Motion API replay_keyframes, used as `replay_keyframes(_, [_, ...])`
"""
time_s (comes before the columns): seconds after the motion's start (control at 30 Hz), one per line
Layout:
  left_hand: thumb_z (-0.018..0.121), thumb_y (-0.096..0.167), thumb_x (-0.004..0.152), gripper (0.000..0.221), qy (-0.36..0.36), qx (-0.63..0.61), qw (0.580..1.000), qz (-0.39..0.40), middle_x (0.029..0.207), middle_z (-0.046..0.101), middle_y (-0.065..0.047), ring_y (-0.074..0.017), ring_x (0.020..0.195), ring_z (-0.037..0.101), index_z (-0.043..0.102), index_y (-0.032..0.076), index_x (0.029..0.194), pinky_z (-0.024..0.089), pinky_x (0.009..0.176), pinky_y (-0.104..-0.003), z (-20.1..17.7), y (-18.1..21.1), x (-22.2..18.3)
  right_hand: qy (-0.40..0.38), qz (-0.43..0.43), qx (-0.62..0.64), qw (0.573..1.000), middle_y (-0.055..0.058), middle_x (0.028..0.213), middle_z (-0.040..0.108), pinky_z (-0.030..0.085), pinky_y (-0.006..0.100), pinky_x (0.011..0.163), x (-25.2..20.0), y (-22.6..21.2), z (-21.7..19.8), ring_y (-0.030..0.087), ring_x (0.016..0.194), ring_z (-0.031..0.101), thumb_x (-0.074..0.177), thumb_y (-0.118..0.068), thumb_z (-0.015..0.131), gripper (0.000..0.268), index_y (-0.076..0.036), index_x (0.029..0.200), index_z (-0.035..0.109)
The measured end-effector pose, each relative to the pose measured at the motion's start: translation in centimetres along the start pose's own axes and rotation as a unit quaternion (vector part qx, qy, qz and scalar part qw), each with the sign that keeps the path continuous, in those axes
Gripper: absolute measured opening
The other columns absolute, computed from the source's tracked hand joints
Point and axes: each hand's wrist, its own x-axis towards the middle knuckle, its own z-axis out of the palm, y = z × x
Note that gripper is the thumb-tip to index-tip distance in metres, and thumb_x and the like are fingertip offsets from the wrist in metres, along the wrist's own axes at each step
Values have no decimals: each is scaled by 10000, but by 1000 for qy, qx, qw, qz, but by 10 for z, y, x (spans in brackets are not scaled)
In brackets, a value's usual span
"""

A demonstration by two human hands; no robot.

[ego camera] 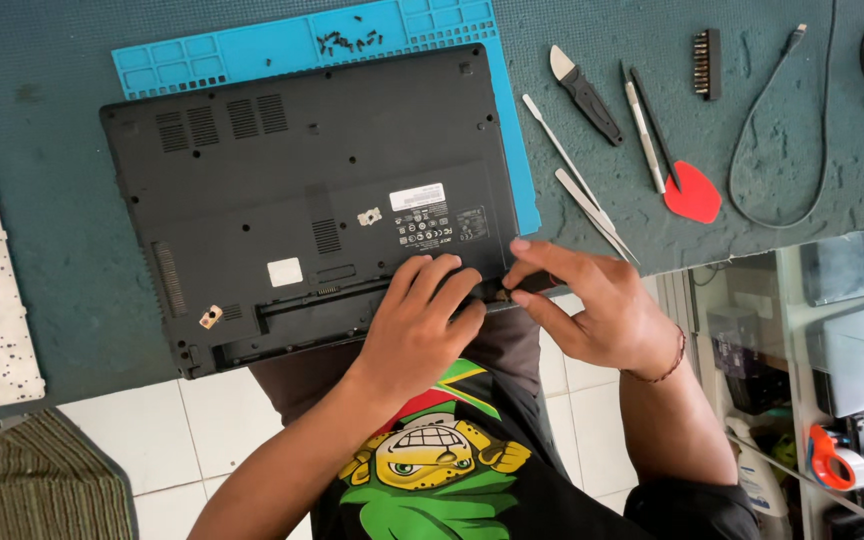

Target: The person uses a screwdriver to remove multiple screws from the bottom panel of a laptop. The screws are placed into a blue compartmentalized tray. The person continues unscrewing across different locations on the laptop base.

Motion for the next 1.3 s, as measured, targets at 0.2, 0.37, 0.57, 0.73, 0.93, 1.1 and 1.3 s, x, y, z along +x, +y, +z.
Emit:
replay_keyframes(0.2, [716,11,801,125,1,-2,1000,23,921,585,-151,-344,946,594,612,33,734,479,859,-527,-2,-3,2,-4,-11,-14,1000,117,812,696,570,383,585,5,-5,1,295,651,673,808,37,647,332,54,1134,590])
replay_keyframes(0.37, [665,21,843,143,22,-3,999,25,901,585,-148,-344,928,601,592,32,721,486,849,-514,0,-5,3,-27,-11,-2,1000,109,802,678,564,374,577,0,-2,1,282,644,666,837,33,603,305,17,1142,601])
replay_keyframes(0.57, [665,30,846,146,25,3,999,29,895,591,-144,-339,932,608,597,31,716,492,840,-507,0,-5,4,-45,-20,10,999,150,868,664,566,410,607,8,-13,-2,319,690,659,845,25,572,302,21,1146,599])
replay_keyframes(0.73, [663,20,838,170,27,-2,999,26,881,594,-140,-338,915,610,589,34,686,494,827,-502,-3,-4,6,-80,7,30,996,219,952,673,571,449,690,17,-26,-13,373,839,698,853,45,454,388,82,1227,548])
replay_keyframes(0.93, [659,37,842,175,33,7,999,25,883,596,-129,-330,906,616,584,38,685,501,813,-492,-2,-4,6,-82,-21,-44,995,178,870,695,577,390,639,15,-22,-18,332,742,701,856,17,561,305,56,1150,632])
replay_keyframes(1.1, [649,38,831,184,44,12,999,26,863,589,-118,-318,879,610,543,55,680,501,800,-480,-1,-5,8,-46,-94,-136,985,66,639,604,524,323,494,19,-18,-18,226,525,601,841,-93,683,116,-32,936,708])
replay_keyframes(1.3, [652,58,841,207,53,2,998,40,862,590,-118,-322,864,606,550,65,662,501,785,-482,1,-7,9,0,-119,-203,972,22,484,436,406,299,381,23,-13,-7,196,381,439,823,-186,749,305,-77,595,578])
